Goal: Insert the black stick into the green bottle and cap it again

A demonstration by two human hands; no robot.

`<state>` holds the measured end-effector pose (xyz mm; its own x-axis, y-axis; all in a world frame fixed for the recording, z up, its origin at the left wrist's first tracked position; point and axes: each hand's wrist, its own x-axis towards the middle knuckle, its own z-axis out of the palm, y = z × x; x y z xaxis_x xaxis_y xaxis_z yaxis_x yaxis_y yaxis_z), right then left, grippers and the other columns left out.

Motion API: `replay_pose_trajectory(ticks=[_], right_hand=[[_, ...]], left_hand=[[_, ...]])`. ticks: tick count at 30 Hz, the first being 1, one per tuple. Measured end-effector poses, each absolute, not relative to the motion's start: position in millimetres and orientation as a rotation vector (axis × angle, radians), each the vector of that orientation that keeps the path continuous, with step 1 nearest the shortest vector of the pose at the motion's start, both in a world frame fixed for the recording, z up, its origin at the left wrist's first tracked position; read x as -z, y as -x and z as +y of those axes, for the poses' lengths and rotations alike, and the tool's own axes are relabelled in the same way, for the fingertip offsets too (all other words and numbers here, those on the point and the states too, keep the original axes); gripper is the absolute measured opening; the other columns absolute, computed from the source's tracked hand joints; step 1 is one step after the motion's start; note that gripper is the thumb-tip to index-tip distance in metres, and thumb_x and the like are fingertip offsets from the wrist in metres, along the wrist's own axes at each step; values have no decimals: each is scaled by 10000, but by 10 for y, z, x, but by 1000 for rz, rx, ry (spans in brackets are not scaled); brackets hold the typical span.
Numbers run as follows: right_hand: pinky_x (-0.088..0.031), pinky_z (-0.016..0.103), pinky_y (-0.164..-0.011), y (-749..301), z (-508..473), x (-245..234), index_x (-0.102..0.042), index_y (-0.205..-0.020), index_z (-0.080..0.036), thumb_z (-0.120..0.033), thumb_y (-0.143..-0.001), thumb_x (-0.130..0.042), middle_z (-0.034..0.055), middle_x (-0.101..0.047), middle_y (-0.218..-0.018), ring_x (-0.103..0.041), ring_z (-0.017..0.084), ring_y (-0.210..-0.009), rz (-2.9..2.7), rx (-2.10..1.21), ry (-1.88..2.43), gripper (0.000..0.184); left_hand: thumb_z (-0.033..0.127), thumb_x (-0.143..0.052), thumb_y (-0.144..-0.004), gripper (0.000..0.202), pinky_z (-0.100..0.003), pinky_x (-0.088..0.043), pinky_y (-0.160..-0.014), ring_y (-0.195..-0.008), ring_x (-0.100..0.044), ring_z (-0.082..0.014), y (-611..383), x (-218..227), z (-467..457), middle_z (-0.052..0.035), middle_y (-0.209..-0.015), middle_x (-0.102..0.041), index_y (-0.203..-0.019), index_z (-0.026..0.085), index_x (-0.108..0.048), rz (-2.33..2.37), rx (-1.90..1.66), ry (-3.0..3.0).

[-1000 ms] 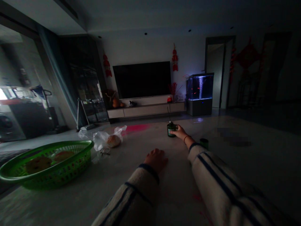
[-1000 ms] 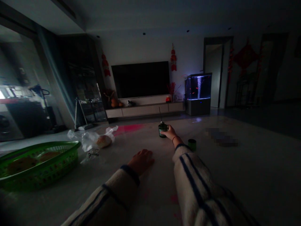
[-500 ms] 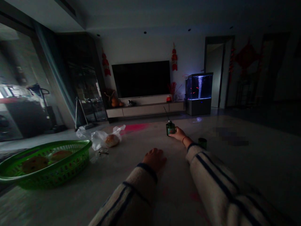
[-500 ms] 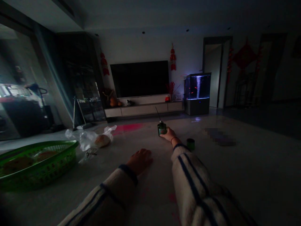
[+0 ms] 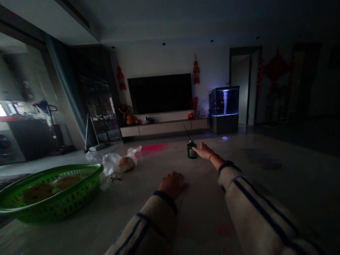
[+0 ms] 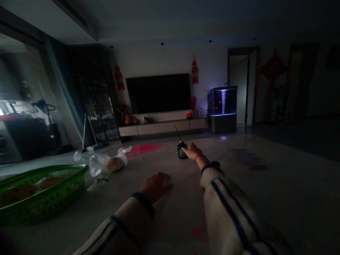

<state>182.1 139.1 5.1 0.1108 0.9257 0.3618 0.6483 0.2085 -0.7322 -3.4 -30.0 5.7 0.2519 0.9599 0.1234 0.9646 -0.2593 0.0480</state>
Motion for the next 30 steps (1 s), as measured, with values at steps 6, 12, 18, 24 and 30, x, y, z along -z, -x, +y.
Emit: replay_pose_trajectory(ticks=[6, 12, 18, 24, 30], right_hand=[[-334, 267, -608, -2232, 883, -614, -580, -850, -154, -205, -804, -440, 111, -643, -837, -584, 203, -776, -1828, 498, 1556, 156], [-235, 254, -510, -2421, 616, -626, -592, -696, -148, -112, -790, -375, 62, -615, -664, -514, 141, -588, -1977, 813, 1304, 239], [-295, 242, -555, -2236, 593, -467, -598, -780, -148, -112, -827, -366, 71, -628, -761, -555, 147, -681, -2221, 849, 1181, 240], [-377, 251, -574, -2119, 540, -472, -513, -1143, -169, -87, -846, -313, 103, -645, -854, -608, 181, -731, -2339, 836, 1324, 367], [-419, 267, -563, -2073, 549, -441, 45, -1399, -210, -6, -784, -363, 94, -674, -768, -641, 202, -668, -2361, 704, 1634, 765]], left_hand=[[291, -348, -850, 268, -290, -444, -681, -844, -603, -197, 109, -435, -125, -88, -926, -633, -899, 169, -582, -1827, 376, 2096], [145, -370, -787, 260, -272, -421, -560, -748, -620, -199, -71, -687, 45, -64, -854, -649, -809, 183, -626, -1699, 450, 1990], [130, -367, -817, 265, -266, -450, -626, -814, -609, -189, -178, -563, 68, -67, -880, -647, -810, 177, -627, -1421, 360, 2129], [107, -342, -829, 400, -256, -458, -574, -724, -623, -182, -111, -551, 61, -70, -839, -646, -1205, 187, -450, -1535, 335, 2068], [-30, -378, -719, 860, -244, -459, -566, -651, -625, -166, -127, -516, 111, -56, -828, -647, -1374, 208, 124, -1627, 159, 2055]])
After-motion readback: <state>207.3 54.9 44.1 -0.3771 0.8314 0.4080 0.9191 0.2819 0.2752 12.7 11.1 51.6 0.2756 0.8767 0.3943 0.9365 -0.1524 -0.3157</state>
